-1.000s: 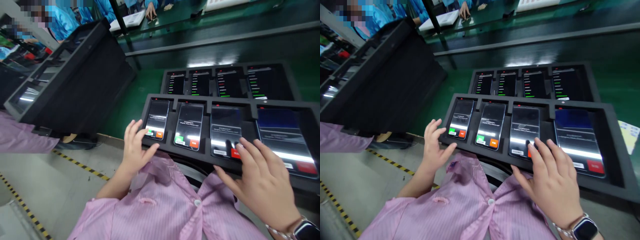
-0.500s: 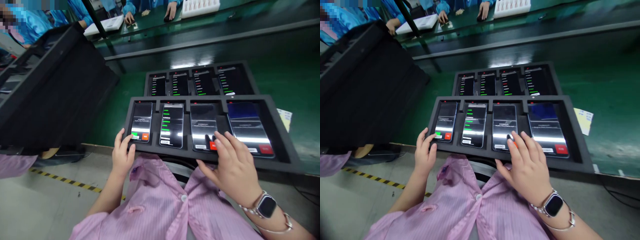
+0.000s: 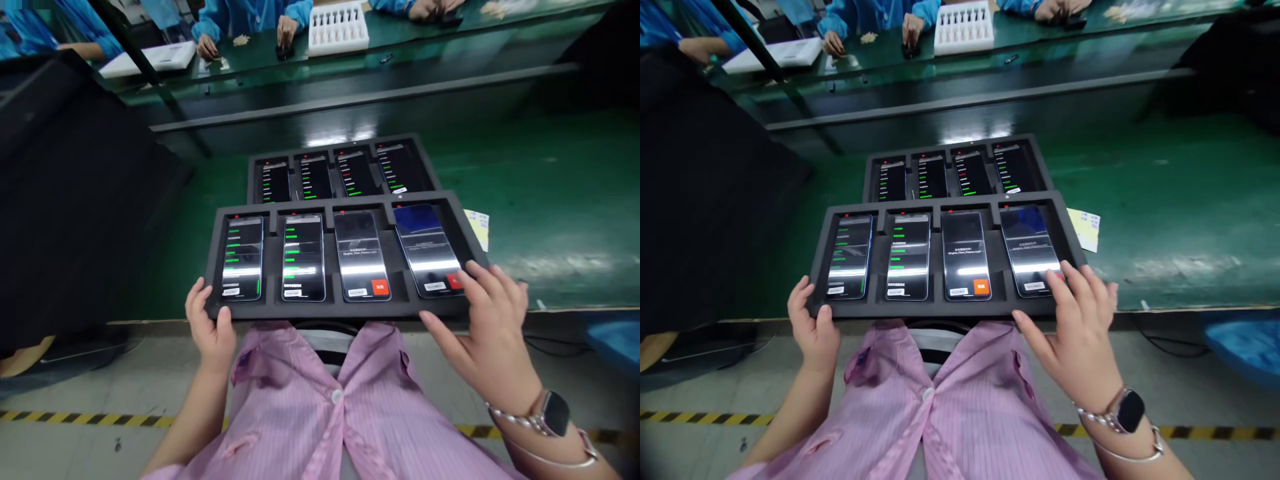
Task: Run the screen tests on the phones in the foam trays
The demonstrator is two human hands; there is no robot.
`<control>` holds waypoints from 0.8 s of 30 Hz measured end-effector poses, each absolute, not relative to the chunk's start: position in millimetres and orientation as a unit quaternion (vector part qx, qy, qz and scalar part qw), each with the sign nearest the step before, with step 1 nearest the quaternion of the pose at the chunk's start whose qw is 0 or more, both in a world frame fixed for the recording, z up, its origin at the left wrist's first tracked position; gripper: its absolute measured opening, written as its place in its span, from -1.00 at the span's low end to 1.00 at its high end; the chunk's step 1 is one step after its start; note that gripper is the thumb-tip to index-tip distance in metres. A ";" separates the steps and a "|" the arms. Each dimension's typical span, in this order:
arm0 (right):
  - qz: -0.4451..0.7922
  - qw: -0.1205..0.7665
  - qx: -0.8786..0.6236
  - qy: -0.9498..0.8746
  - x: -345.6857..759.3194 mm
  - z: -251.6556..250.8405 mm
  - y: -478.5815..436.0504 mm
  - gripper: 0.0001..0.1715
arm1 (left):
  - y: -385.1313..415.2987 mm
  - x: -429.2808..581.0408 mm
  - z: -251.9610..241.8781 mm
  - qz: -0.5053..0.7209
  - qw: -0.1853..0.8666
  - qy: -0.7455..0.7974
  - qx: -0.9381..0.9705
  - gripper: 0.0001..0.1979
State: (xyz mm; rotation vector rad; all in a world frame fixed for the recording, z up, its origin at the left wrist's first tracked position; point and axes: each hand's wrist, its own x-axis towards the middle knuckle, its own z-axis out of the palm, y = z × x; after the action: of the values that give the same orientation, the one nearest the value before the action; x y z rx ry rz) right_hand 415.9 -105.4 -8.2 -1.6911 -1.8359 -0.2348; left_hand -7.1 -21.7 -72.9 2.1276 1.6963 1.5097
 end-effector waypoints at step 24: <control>-0.242 0.370 -0.602 -0.665 428.5 -54.7 -93.0 -0.13 | -14.8 -2.9 -86.4 0.537 -0.031 0.533 0.653 -0.71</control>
State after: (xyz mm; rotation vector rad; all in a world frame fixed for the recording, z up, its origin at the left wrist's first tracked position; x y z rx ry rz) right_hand 428.5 -93.0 -54.7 -1.5437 -1.7057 -0.6210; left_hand -2.9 -14.8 -86.4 2.0936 1.7086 1.7194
